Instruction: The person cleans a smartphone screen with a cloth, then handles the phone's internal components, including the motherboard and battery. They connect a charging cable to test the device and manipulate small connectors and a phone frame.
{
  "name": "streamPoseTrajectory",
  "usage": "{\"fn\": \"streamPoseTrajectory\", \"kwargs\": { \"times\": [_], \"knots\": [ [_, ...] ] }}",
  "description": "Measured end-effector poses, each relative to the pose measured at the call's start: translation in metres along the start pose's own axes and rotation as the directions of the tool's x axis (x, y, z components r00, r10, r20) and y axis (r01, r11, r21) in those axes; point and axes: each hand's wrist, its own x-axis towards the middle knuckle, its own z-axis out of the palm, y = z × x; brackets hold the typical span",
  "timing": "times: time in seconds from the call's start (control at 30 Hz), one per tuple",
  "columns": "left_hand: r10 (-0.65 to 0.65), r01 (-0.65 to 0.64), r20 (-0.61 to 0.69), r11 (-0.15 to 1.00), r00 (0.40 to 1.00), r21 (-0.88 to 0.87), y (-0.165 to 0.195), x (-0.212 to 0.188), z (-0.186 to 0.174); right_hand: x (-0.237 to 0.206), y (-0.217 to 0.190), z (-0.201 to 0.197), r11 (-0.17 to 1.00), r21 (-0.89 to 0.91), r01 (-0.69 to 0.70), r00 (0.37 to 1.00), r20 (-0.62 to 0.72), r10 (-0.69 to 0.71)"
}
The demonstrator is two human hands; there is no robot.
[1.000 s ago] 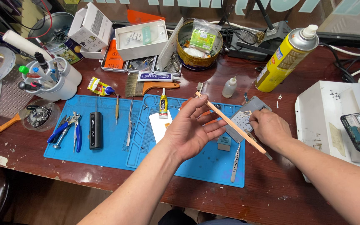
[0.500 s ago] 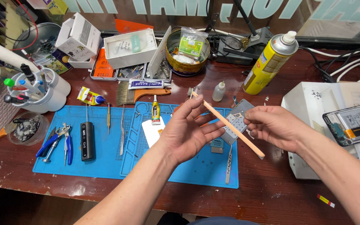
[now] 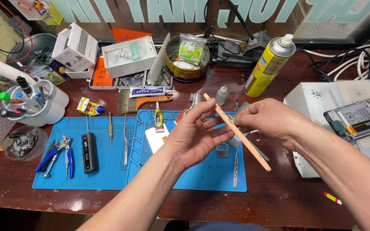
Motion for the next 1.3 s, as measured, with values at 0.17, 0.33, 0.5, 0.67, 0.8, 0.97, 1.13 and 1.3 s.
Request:
{"fn": "streamPoseTrajectory", "kwargs": {
  "times": [0.17,0.33,0.5,0.67,0.8,0.97,1.13,1.3],
  "knots": [
    [0.034,-0.034,0.002,0.999,0.999,0.017,0.001,-0.004,-0.003,0.003,-0.002,0.006,0.999,-0.029,-0.034,0.999,-0.015,0.033],
    [0.013,-0.013,-0.019,1.0,1.0,0.004,0.004,-0.006,-0.006,0.008,-0.002,0.011,0.999,-0.044,-0.012,1.0,0.0,0.012],
    [0.017,-0.017,-0.02,1.0,1.0,0.004,0.005,-0.009,-0.009,0.013,0.0,0.013,0.998,-0.063,0.001,1.0,0.01,0.0],
    [0.006,-0.005,-0.017,1.0,1.0,0.013,0.007,-0.011,-0.01,0.017,0.003,0.012,0.996,-0.092,0.017,1.0,0.015,-0.016],
    [-0.006,0.007,-0.012,1.0,1.0,0.025,0.006,-0.01,-0.009,0.02,0.005,0.011,0.996,-0.088,0.026,0.999,0.027,-0.024],
    [-0.014,0.014,0.006,0.997,1.0,0.075,0.006,-0.01,-0.009,0.022,0.004,0.01,0.993,-0.119,0.02,0.999,0.032,-0.017],
    [-0.029,0.031,-0.014,0.995,0.999,0.092,0.005,-0.007,-0.009,0.021,-0.001,0.01,0.984,-0.179,0.023,1.0,0.008,-0.022],
    [-0.03,0.032,-0.018,0.992,0.999,0.125,0.0,-0.002,-0.008,0.02,0.0,0.013,0.956,-0.291,0.034,0.994,-0.087,-0.062]
  ]
}}
